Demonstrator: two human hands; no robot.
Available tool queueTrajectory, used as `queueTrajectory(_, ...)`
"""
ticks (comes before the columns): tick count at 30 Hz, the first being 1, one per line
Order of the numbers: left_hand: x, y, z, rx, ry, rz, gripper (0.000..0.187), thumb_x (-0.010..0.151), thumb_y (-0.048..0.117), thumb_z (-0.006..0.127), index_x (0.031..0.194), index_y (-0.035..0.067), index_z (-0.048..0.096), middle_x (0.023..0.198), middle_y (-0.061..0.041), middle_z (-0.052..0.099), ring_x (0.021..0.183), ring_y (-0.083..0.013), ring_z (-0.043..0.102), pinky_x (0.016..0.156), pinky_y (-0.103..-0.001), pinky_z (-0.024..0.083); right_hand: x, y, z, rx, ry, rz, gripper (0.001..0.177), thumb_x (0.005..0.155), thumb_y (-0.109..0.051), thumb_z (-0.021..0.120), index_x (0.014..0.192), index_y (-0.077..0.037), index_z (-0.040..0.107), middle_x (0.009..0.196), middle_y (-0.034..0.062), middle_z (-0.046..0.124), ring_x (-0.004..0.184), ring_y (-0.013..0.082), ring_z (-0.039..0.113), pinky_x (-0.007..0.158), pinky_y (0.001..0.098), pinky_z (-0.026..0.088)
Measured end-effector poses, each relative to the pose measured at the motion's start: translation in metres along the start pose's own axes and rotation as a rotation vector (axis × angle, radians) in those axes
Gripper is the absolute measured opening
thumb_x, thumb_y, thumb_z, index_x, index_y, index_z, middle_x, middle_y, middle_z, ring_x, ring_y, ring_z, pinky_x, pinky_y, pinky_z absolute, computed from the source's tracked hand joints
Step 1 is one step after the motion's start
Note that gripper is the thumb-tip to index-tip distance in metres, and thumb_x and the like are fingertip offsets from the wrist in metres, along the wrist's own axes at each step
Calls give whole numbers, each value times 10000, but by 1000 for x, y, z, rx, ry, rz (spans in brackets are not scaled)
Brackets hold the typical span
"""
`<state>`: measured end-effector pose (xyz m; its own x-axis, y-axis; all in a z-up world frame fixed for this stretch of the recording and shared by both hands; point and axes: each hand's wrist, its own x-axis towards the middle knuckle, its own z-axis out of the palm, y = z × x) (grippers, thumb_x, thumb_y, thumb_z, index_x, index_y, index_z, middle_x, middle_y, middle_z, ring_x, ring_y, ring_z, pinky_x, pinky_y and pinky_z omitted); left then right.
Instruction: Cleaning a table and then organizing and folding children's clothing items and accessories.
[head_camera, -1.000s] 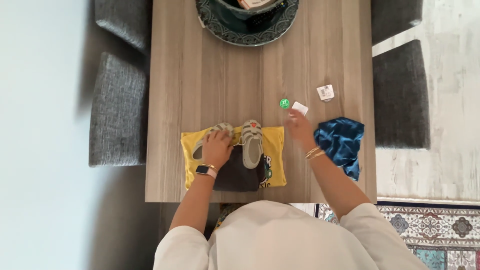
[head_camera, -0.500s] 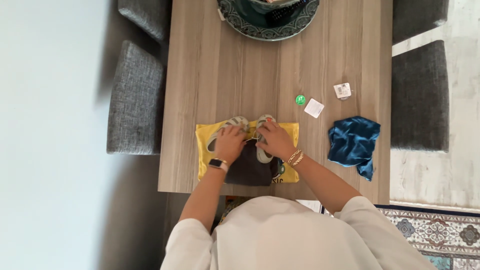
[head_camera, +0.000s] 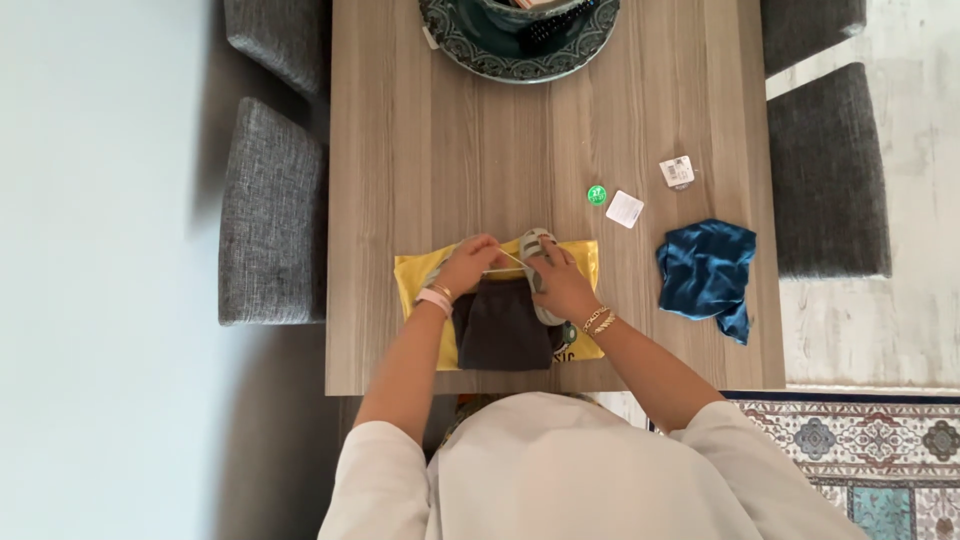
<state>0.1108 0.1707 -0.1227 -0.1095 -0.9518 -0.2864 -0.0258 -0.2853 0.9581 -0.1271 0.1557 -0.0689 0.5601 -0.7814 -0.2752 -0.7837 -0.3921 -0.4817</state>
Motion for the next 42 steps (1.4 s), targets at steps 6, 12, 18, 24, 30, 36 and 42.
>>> queueTrajectory(6, -4, 24, -22, -418, -145, -196, 271, 1061, 275, 557, 976, 52, 684, 799, -18, 624, 738, -113, 611, 730, -280, 526, 5, 1, -2, -87, 59, -59, 688, 725, -253, 857, 1348, -183, 575, 1567, 133, 385, 1415, 389, 395, 1066, 504, 421)
queueTrajectory(12, -9, 25, -11, -434, -253, -152, 314, 1033, 254, 523, 988, 10, 715, 827, -43, 683, 735, -134, 639, 726, -295, 550, 17, -22, -6, 978, -121, -77, 387, 952, -238, 705, 1293, -81, 613, 1159, 53, 679, 985, 145, 589, 832, 310, 466)
queueTrajectory(18, -30, 29, -18, -174, -259, 21, 291, 1022, 233, 502, 1004, 38, 717, 797, -32, 669, 750, -111, 630, 758, -250, 510, 24, 27, 9, 1141, -97, 27, 215, 1042, -215, 664, 925, -39, 702, 860, 40, 614, 788, 121, 545, 736, 306, 442)
queueTrajectory(24, -27, -39, -1, -211, -238, 79, 302, 1099, 235, 590, 868, 41, 608, 830, -42, 573, 786, -124, 531, 762, -281, 441, 2, -30, -42, 1847, -50, -115, 305, 956, -261, 574, 735, -70, 662, 1017, 78, 742, 1135, 253, 657, 1056, 374, 461)
queueTrajectory(30, -53, 44, 21, -962, -57, -10, 342, 968, 283, 551, 685, 106, 476, 1063, -92, 752, 1078, -199, 665, 1000, -325, 490, -3, -10, 11, 1946, -213, -354, 375, 1074, -246, 603, 762, -47, 663, 873, 98, 665, 1014, 269, 616, 995, 395, 461)
queueTrajectory(36, -40, 34, 24, -1391, -155, -335, 362, 979, 434, 547, 787, 127, 537, 768, -25, 575, 763, -204, 558, 751, -343, 470, -6, -17, 4, 1482, -281, -143, 313, 1045, -264, 600, 816, -56, 646, 809, 23, 616, 797, 156, 523, 679, 281, 415)
queueTrajectory(42, 47, -103, 17, -1492, 179, -482, 452, 941, 209, 682, 603, 182, 382, 466, 29, 322, 358, -133, 268, 484, -314, 448, -6, -43, 47, 1071, -141, -222, 313, 1063, -275, 561, 878, -38, 646, 837, -11, 654, 803, 83, 581, 768, 259, 498)
